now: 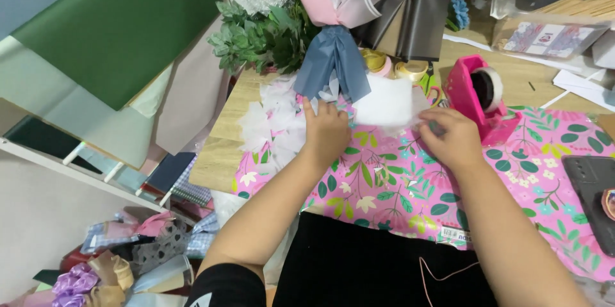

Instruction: The person folds small pieces of white tissue paper by hand on a floral-patterned table. They repeatedly pinch and fold the paper into small shapes, placing the finished pieces into a pile. The workspace includes various crafting supplies and artificial flowers.

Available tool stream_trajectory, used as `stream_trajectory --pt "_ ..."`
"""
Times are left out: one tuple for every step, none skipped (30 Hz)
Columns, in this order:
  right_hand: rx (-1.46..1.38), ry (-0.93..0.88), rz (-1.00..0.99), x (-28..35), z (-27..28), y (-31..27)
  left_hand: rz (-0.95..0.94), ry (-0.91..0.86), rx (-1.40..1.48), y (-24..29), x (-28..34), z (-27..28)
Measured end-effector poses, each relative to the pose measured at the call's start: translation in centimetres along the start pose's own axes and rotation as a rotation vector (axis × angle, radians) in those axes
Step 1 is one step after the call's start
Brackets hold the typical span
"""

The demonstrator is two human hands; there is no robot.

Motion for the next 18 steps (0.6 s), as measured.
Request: stream_trajectory --pt "0.003 0.006 0.005 -0.1 0.4 -0.8 -0.001 0.008 -0.001 0.5 -0.5 2.1" --pt "-0.071 0.011 -0.029 -0.3 0.9 -1.3 0.067 0.013 0.057 0.4 -1.1 4.2" --pt "-0.148 0.033 -0.053 -1.3 1.1 -1.8 0.125 0.034 0.107 -0.3 -2.5 6.0" --pt "-0.148 0.057 -0.037 -1.5 1.2 -1.3 0.114 0.058 0.098 0.5 -2.8 6.3" --pt "-0.216 0.082 -0.081 -1.1 1.3 -0.4 0.194 -0.049 0.223 0.8 -2.7 5.4" --pt "-0.286 0.106 -0.122 -0.7 1.2 0.7 0.271 -0.158 0.347 1.3 -2.4 4.4" --pt "-0.282 0.115 -0.135 -0.5 1.4 0.7 0.257 -0.164 0.354 1.7 -3.0 5.1" --pt "-0.333 0.133 -0.163 -0.3 1.5 0.9 0.234 -0.385 0.465 2.6 -3.1 4.1" --pt "-0.377 0.146 -0.181 -0.5 1.9 1.1 0.216 -0.599 0.576 3.9 -3.3 3.3" --pt "-0.366 0.149 -0.183 -0.4 1.7 1.2 0.210 -0.597 0.587 4.0 -4.0 3.1" --pt "-0.416 0.174 -0.214 -0.3 1.7 1.6 0.239 -0.572 0.673 4.0 -4.9 3.0" --pt "-0.466 0.199 -0.245 -0.2 1.6 2.1 0.267 -0.546 0.760 4.0 -5.8 2.9" --pt "-0.455 0.201 -0.245 0.0 1.6 2.2 0.263 -0.544 0.770 3.8 -6.9 3.2" --pt "-0.493 0.205 -0.258 0.2 1.6 2.4 0.251 -0.502 0.797 3.6 -8.1 3.8" --pt "-0.531 0.209 -0.265 0.1 1.7 2.6 0.239 -0.455 0.821 3.3 -9.6 4.4" --pt "-0.520 0.211 -0.259 0.4 1.7 2.8 0.237 -0.446 0.830 3.8 -9.7 3.4" --pt "-0.571 0.198 -0.257 0.4 1.6 3.1 0.119 -0.454 0.920 5.3 -10.1 2.7" --pt "-0.622 0.183 -0.255 0.5 1.4 3.2 -0.002 -0.460 1.006 6.7 -10.5 2.0"
Point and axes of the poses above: each hand's wrist, its own x-axis away from the middle knuckle, its own z-axis out of the back of the hand, y = z × x, the point moved 8 cm from there along -x, towards the middle knuckle, and after that the axes turned 14 degrees about -x, right-handed, at the moved point
